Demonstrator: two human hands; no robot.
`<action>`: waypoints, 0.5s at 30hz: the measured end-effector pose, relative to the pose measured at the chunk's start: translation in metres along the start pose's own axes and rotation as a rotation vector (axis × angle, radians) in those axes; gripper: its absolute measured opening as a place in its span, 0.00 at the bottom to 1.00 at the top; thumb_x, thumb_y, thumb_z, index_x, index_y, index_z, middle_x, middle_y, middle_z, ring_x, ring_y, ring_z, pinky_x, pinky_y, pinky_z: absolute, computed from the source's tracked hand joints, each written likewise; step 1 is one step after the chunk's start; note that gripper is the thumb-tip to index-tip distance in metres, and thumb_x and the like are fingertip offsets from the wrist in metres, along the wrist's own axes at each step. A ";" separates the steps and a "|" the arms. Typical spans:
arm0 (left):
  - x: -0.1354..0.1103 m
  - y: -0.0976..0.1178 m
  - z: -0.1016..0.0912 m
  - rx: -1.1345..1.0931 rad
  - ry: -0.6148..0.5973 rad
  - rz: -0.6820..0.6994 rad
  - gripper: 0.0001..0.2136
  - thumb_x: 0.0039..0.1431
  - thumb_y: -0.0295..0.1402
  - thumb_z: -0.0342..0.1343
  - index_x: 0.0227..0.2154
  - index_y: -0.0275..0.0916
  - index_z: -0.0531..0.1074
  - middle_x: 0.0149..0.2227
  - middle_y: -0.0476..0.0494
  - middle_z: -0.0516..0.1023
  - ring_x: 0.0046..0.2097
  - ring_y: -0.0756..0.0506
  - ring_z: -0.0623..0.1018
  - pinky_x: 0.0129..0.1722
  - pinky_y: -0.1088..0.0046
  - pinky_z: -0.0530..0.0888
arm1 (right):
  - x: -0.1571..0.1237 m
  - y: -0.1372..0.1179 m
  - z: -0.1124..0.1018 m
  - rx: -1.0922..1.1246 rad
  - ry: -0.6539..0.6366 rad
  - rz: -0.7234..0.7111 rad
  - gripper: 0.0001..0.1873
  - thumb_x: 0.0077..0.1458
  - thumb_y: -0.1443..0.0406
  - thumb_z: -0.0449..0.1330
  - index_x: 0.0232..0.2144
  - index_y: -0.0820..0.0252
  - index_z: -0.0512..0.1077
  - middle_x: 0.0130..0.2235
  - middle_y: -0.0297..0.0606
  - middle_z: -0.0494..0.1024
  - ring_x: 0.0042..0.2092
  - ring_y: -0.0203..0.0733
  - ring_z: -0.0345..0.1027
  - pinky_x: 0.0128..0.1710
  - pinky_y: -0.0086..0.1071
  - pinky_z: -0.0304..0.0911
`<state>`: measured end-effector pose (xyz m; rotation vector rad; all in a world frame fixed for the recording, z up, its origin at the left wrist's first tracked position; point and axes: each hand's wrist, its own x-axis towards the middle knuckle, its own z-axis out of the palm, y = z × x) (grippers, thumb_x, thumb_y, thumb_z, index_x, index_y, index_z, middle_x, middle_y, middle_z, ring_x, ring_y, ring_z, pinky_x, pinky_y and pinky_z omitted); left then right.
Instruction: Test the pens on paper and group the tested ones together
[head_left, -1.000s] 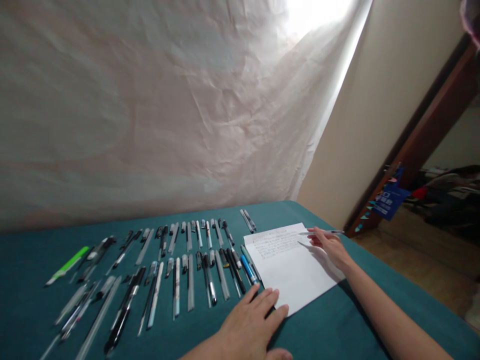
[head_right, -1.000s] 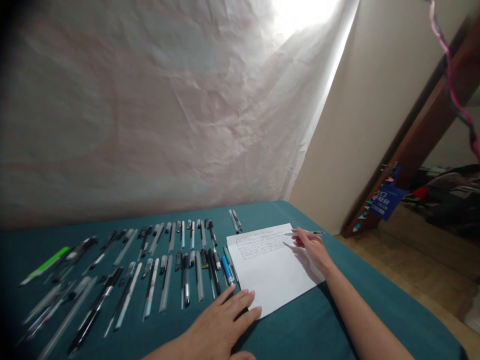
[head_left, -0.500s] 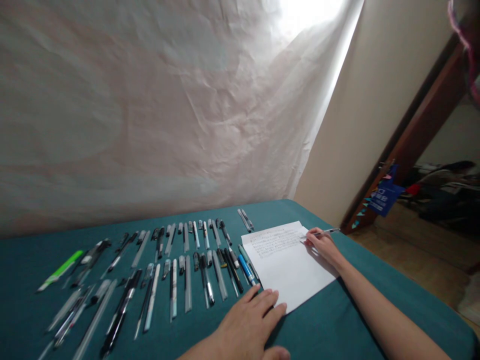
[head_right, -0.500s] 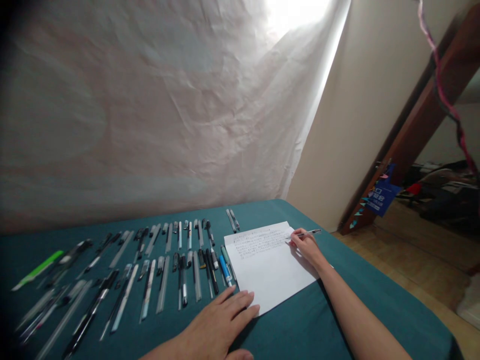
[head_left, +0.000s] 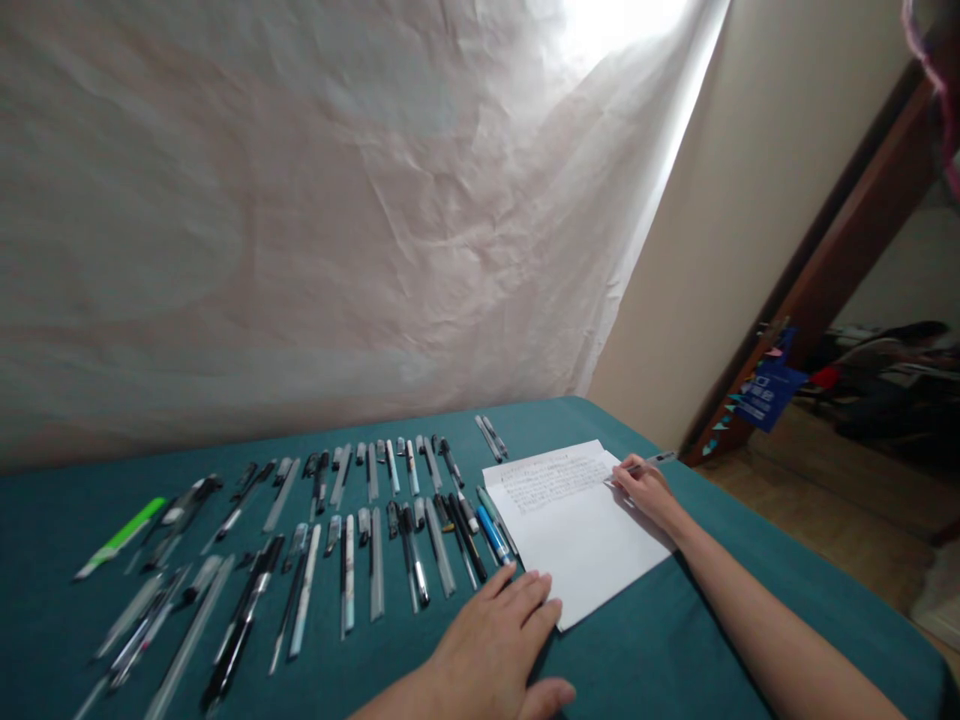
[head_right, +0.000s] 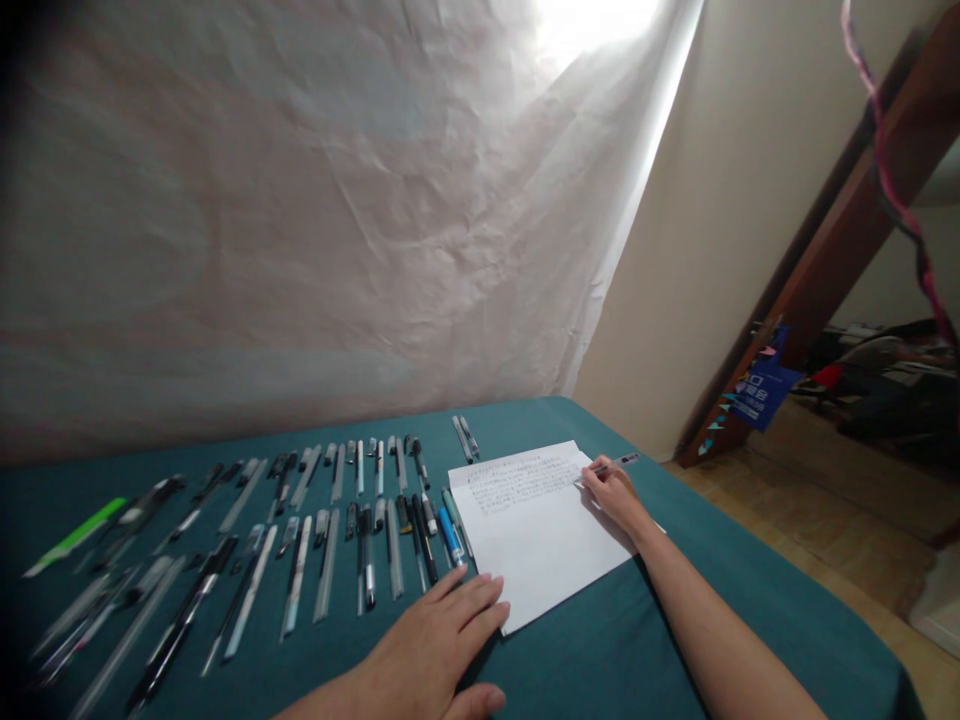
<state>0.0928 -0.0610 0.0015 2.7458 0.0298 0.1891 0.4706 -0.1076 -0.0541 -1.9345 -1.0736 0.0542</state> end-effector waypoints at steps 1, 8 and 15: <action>0.000 0.000 0.000 0.006 0.004 0.000 0.27 0.58 0.50 0.39 0.56 0.39 0.55 0.59 0.41 0.56 0.59 0.40 0.56 0.59 0.60 0.49 | 0.000 0.000 0.000 -0.006 0.003 -0.003 0.11 0.47 0.57 0.53 0.21 0.58 0.64 0.16 0.30 0.70 0.18 0.34 0.61 0.18 0.26 0.53; 0.000 0.000 0.001 0.001 0.006 0.011 0.26 0.58 0.48 0.41 0.55 0.39 0.56 0.59 0.40 0.56 0.59 0.40 0.57 0.59 0.58 0.49 | -0.001 0.001 -0.001 -0.013 -0.003 -0.005 0.11 0.47 0.58 0.53 0.21 0.58 0.64 0.16 0.31 0.70 0.18 0.34 0.61 0.18 0.26 0.53; -0.001 -0.001 0.000 -0.003 0.012 0.003 0.27 0.57 0.49 0.41 0.55 0.39 0.56 0.59 0.41 0.57 0.59 0.40 0.57 0.59 0.59 0.50 | 0.000 0.004 0.002 0.004 0.003 0.001 0.12 0.47 0.57 0.52 0.20 0.59 0.63 0.15 0.31 0.69 0.17 0.33 0.60 0.17 0.25 0.52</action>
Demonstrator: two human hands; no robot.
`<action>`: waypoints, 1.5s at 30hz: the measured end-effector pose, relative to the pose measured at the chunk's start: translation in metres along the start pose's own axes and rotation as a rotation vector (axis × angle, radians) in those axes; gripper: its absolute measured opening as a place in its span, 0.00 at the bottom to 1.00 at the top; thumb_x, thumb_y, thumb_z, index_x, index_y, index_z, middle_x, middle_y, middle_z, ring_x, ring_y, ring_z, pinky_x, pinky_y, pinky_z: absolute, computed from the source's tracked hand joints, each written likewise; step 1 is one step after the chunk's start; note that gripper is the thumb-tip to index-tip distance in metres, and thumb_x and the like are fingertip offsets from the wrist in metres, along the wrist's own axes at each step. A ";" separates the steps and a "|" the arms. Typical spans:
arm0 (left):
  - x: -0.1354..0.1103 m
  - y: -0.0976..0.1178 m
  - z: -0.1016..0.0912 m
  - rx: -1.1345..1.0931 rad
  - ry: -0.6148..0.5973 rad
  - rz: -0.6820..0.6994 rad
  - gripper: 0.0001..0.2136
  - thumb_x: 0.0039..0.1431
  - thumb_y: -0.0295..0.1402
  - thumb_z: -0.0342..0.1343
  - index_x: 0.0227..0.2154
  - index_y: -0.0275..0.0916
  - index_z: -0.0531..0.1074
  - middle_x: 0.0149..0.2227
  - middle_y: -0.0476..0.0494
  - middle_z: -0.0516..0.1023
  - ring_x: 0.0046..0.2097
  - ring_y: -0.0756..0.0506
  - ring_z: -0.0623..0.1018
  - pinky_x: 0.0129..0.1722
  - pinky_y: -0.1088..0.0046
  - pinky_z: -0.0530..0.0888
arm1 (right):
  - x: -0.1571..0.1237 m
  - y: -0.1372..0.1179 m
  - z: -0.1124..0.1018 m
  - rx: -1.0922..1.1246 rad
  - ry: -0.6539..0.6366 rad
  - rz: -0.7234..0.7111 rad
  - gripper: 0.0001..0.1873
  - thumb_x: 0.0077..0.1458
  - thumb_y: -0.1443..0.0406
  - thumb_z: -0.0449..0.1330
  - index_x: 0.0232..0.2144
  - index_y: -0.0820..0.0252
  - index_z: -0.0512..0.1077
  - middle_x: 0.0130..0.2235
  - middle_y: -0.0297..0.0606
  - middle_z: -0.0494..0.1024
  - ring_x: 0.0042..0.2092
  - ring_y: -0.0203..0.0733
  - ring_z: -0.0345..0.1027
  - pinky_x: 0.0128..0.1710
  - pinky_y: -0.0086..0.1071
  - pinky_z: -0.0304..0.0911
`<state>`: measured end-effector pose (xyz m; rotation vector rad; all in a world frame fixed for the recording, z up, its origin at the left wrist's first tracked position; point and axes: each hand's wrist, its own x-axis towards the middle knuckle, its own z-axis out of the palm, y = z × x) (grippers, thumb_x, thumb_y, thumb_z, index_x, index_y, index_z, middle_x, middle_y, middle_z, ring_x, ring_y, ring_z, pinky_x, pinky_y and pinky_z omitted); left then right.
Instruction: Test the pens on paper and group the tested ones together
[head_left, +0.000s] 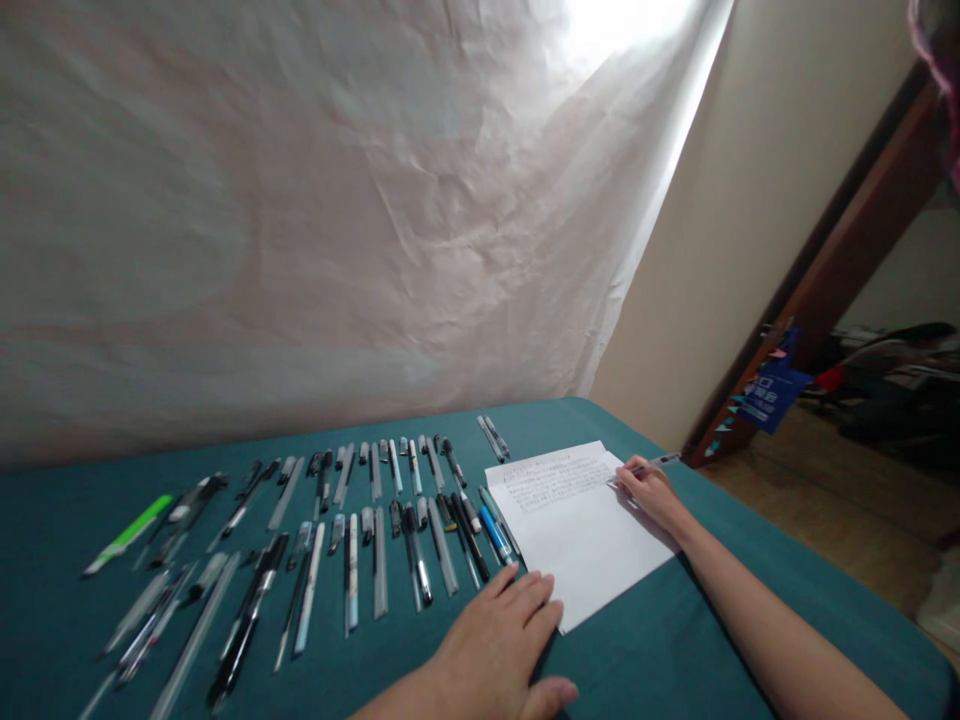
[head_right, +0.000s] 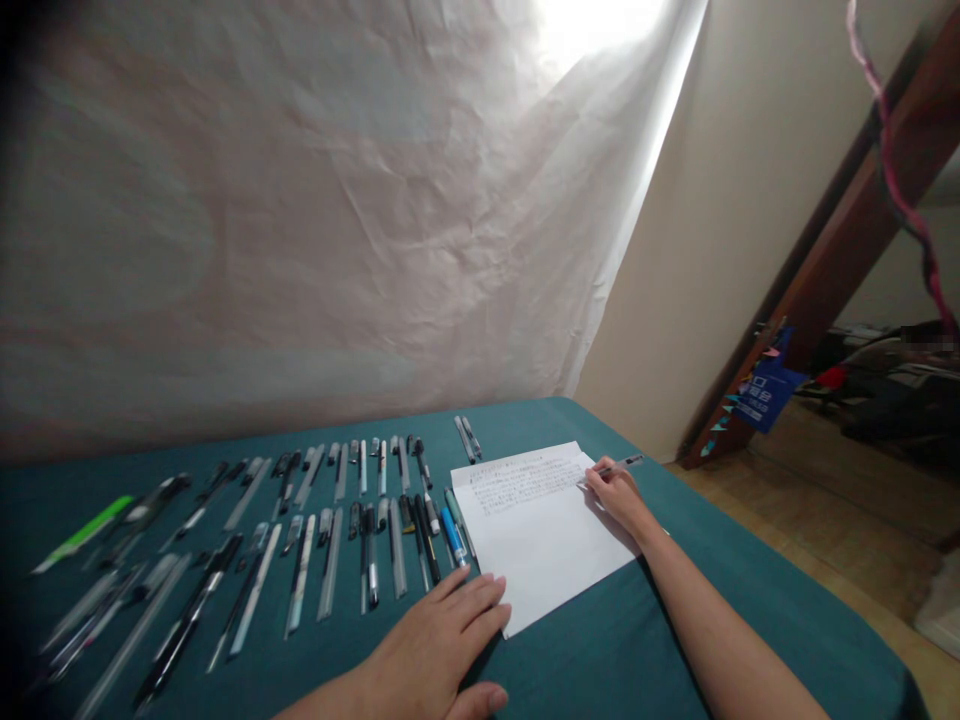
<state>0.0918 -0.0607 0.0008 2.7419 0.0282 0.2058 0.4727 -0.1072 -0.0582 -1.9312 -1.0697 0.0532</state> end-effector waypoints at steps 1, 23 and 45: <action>0.000 0.000 0.000 0.000 -0.001 0.000 0.26 0.58 0.49 0.41 0.55 0.39 0.56 0.59 0.41 0.56 0.59 0.40 0.57 0.59 0.59 0.50 | 0.000 0.000 0.000 0.002 -0.003 0.001 0.12 0.47 0.56 0.53 0.20 0.59 0.63 0.15 0.30 0.69 0.17 0.33 0.60 0.16 0.25 0.52; -0.001 0.001 -0.002 -0.003 0.007 0.001 0.26 0.58 0.48 0.41 0.55 0.39 0.57 0.59 0.41 0.57 0.59 0.40 0.57 0.59 0.60 0.49 | 0.000 0.002 -0.001 0.011 -0.007 0.012 0.13 0.47 0.56 0.53 0.21 0.59 0.63 0.15 0.30 0.69 0.17 0.34 0.61 0.17 0.26 0.54; 0.000 0.001 0.002 -0.011 0.004 -0.006 0.27 0.57 0.49 0.42 0.55 0.38 0.57 0.59 0.40 0.57 0.59 0.40 0.57 0.59 0.58 0.49 | 0.000 0.000 -0.001 -0.039 0.015 0.011 0.13 0.47 0.56 0.52 0.21 0.59 0.64 0.16 0.31 0.69 0.17 0.34 0.61 0.17 0.25 0.53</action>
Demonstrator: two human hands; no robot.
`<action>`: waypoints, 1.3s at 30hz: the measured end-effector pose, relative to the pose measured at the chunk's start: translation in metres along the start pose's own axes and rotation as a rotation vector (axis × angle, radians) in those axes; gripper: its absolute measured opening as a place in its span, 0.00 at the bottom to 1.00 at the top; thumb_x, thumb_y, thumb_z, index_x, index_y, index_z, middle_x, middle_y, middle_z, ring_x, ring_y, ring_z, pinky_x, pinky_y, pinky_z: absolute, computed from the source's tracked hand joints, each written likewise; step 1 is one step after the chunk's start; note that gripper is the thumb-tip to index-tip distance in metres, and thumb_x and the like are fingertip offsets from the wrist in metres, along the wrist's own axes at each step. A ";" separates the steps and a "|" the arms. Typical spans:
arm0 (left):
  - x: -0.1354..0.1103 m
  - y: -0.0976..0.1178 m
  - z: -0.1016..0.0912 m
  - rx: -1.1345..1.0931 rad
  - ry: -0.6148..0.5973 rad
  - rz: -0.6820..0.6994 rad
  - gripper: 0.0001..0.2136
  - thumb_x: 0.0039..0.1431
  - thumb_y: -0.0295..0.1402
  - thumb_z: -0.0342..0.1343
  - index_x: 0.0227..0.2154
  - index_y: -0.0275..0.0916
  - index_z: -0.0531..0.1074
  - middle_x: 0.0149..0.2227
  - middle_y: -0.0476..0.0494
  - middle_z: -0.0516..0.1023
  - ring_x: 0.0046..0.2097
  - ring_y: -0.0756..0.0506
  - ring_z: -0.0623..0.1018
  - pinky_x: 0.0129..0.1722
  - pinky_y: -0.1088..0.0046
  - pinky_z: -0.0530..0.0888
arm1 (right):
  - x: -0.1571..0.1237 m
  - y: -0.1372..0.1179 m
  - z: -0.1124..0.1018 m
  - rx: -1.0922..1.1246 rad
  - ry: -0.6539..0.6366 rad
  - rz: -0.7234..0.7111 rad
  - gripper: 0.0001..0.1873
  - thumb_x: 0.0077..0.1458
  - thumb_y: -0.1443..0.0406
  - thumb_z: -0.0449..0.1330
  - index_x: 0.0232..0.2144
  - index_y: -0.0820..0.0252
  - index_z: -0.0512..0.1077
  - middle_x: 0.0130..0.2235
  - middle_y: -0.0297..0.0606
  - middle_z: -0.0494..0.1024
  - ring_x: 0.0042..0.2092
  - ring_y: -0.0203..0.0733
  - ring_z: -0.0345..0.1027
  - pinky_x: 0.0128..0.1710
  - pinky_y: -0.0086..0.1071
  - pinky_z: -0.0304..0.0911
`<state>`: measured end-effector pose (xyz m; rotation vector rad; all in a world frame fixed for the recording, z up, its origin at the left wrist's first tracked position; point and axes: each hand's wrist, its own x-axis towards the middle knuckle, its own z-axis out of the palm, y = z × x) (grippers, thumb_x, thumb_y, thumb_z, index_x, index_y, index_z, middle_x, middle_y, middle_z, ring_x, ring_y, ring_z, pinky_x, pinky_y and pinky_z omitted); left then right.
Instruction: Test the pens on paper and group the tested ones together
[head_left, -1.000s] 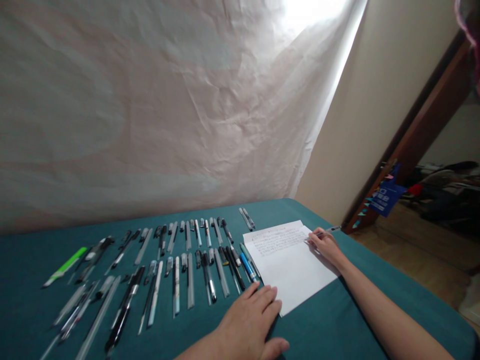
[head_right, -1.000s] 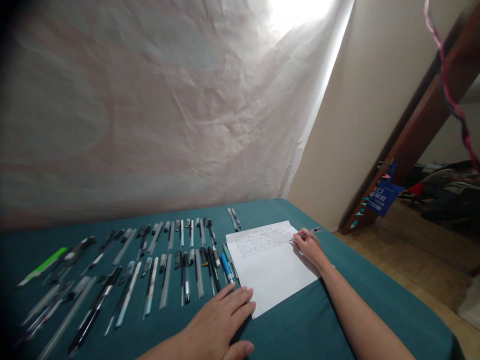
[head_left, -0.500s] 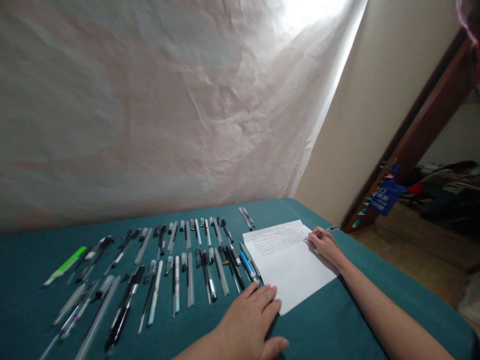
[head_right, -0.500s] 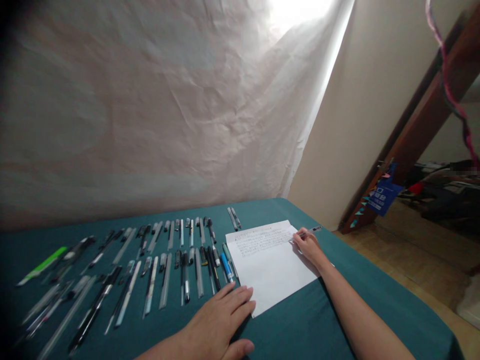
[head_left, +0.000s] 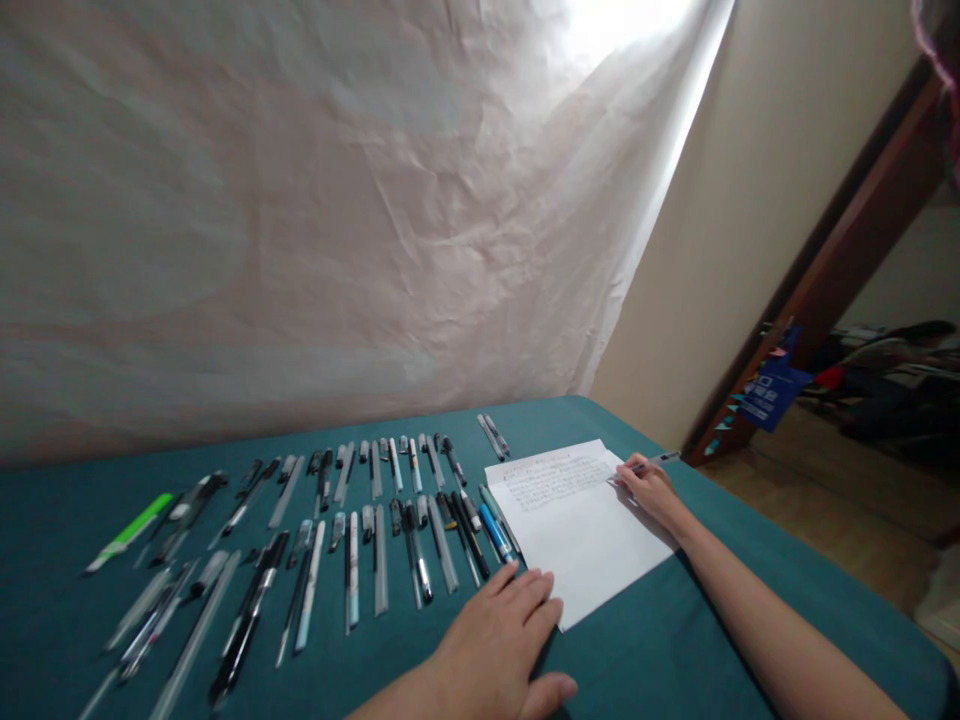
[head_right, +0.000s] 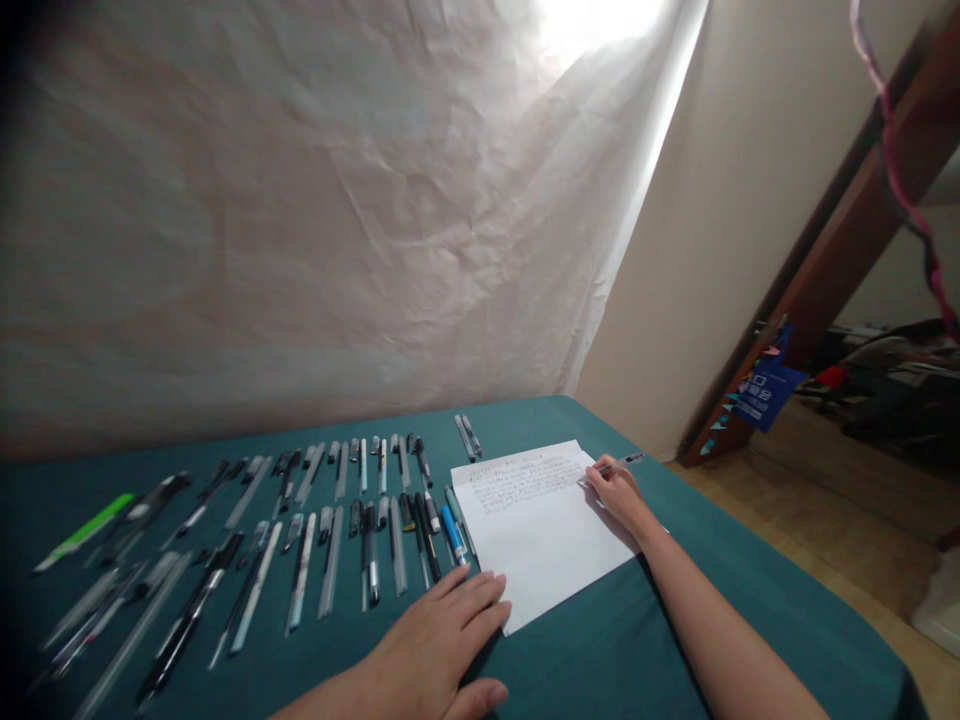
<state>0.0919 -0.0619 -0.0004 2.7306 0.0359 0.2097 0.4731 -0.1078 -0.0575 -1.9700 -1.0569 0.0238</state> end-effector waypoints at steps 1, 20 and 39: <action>0.000 0.000 0.000 -0.001 -0.001 0.000 0.27 0.57 0.49 0.42 0.55 0.38 0.57 0.59 0.40 0.57 0.59 0.40 0.57 0.59 0.58 0.49 | 0.000 0.000 0.000 -0.003 0.001 0.001 0.12 0.46 0.56 0.52 0.21 0.59 0.64 0.16 0.31 0.69 0.17 0.34 0.60 0.16 0.25 0.52; 0.001 0.000 0.000 0.002 0.000 -0.007 0.27 0.57 0.49 0.42 0.55 0.39 0.57 0.59 0.40 0.57 0.59 0.40 0.57 0.59 0.59 0.49 | 0.000 0.001 -0.001 -0.029 0.015 -0.006 0.13 0.49 0.56 0.51 0.22 0.59 0.64 0.17 0.32 0.70 0.18 0.34 0.62 0.17 0.26 0.53; -0.001 0.001 0.000 0.005 0.017 0.002 0.26 0.58 0.48 0.42 0.55 0.39 0.57 0.59 0.40 0.57 0.59 0.40 0.58 0.59 0.59 0.50 | -0.001 -0.002 -0.001 -0.028 0.023 -0.020 0.14 0.47 0.55 0.52 0.21 0.59 0.64 0.16 0.32 0.70 0.18 0.35 0.61 0.17 0.26 0.52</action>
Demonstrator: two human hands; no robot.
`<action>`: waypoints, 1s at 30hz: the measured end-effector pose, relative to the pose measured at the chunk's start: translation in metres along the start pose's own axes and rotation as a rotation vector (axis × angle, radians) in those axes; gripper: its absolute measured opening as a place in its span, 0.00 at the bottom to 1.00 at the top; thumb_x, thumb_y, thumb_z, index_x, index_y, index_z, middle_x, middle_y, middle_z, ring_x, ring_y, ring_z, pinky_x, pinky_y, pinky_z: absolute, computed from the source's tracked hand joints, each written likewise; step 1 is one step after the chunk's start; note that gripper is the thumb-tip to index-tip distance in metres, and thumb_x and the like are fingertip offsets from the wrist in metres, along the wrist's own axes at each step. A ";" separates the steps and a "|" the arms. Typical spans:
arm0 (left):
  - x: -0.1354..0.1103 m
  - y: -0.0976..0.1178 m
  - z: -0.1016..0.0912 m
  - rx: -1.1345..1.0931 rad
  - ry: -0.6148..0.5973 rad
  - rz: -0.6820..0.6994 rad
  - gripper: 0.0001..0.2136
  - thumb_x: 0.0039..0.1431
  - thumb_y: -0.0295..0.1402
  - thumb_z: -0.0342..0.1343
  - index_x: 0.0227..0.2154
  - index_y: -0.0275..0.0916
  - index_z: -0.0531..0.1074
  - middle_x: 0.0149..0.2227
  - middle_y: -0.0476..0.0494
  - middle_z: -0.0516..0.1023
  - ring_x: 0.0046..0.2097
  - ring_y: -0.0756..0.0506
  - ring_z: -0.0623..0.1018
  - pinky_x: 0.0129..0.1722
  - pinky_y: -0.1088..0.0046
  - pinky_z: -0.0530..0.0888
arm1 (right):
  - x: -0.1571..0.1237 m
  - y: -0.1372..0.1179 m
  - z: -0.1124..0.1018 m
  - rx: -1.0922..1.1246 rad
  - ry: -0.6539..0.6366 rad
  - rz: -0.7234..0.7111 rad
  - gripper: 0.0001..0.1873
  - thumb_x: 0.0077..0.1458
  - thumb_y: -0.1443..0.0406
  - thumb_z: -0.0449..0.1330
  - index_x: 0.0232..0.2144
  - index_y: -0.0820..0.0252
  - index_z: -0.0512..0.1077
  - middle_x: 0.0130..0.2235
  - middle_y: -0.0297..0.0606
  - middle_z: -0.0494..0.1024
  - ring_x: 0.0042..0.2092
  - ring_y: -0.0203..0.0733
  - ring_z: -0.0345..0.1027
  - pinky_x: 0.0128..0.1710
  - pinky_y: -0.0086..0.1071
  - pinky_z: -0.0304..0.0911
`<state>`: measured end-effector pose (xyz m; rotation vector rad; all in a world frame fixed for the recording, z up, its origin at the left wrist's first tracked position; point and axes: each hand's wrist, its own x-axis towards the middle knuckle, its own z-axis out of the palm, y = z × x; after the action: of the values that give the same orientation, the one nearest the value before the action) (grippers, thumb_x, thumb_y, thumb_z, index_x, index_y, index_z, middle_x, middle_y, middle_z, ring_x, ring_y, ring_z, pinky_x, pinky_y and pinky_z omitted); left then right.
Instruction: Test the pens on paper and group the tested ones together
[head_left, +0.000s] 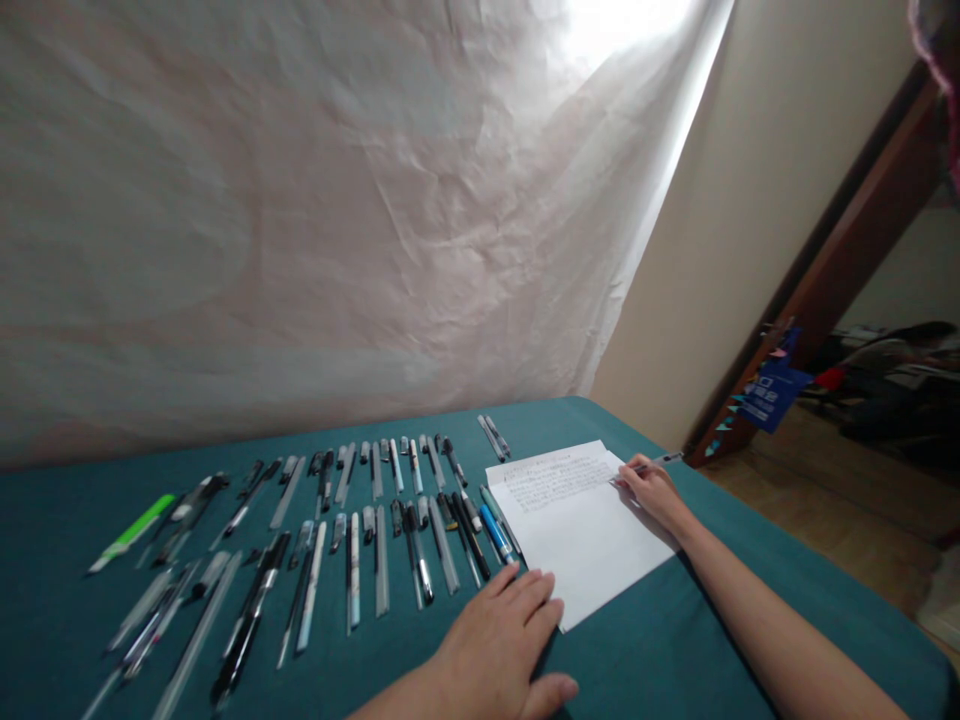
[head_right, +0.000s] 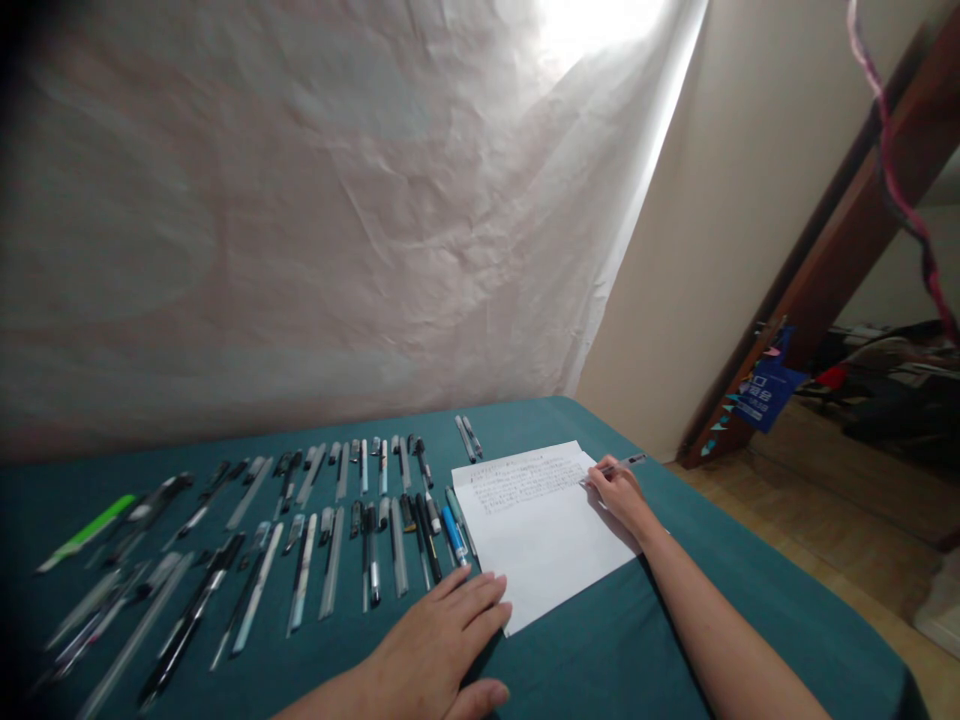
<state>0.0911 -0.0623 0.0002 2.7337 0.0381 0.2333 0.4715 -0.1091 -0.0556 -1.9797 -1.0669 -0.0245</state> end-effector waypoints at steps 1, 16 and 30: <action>0.000 0.000 0.000 -0.001 0.001 0.002 0.26 0.58 0.48 0.42 0.55 0.39 0.57 0.59 0.41 0.57 0.59 0.40 0.57 0.59 0.59 0.50 | 0.000 0.000 0.000 -0.001 0.000 -0.001 0.14 0.47 0.55 0.52 0.21 0.59 0.64 0.16 0.32 0.70 0.18 0.35 0.61 0.17 0.26 0.52; 0.000 -0.001 0.000 0.017 -0.001 0.008 0.26 0.58 0.48 0.41 0.55 0.39 0.57 0.59 0.40 0.57 0.59 0.40 0.57 0.59 0.59 0.50 | 0.001 0.001 0.000 -0.014 0.006 -0.014 0.13 0.47 0.57 0.51 0.19 0.58 0.63 0.15 0.30 0.67 0.18 0.34 0.60 0.18 0.26 0.51; -0.001 -0.006 0.004 0.036 -0.009 0.028 0.27 0.57 0.49 0.42 0.54 0.37 0.57 0.59 0.39 0.57 0.59 0.39 0.57 0.58 0.59 0.51 | 0.000 0.004 -0.001 -0.047 0.046 -0.011 0.19 0.52 0.52 0.47 0.33 0.61 0.67 0.27 0.38 0.75 0.27 0.41 0.68 0.28 0.31 0.61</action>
<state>0.0905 -0.0585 -0.0057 2.7723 0.0016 0.2299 0.4738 -0.1107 -0.0579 -2.0055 -1.0566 -0.1013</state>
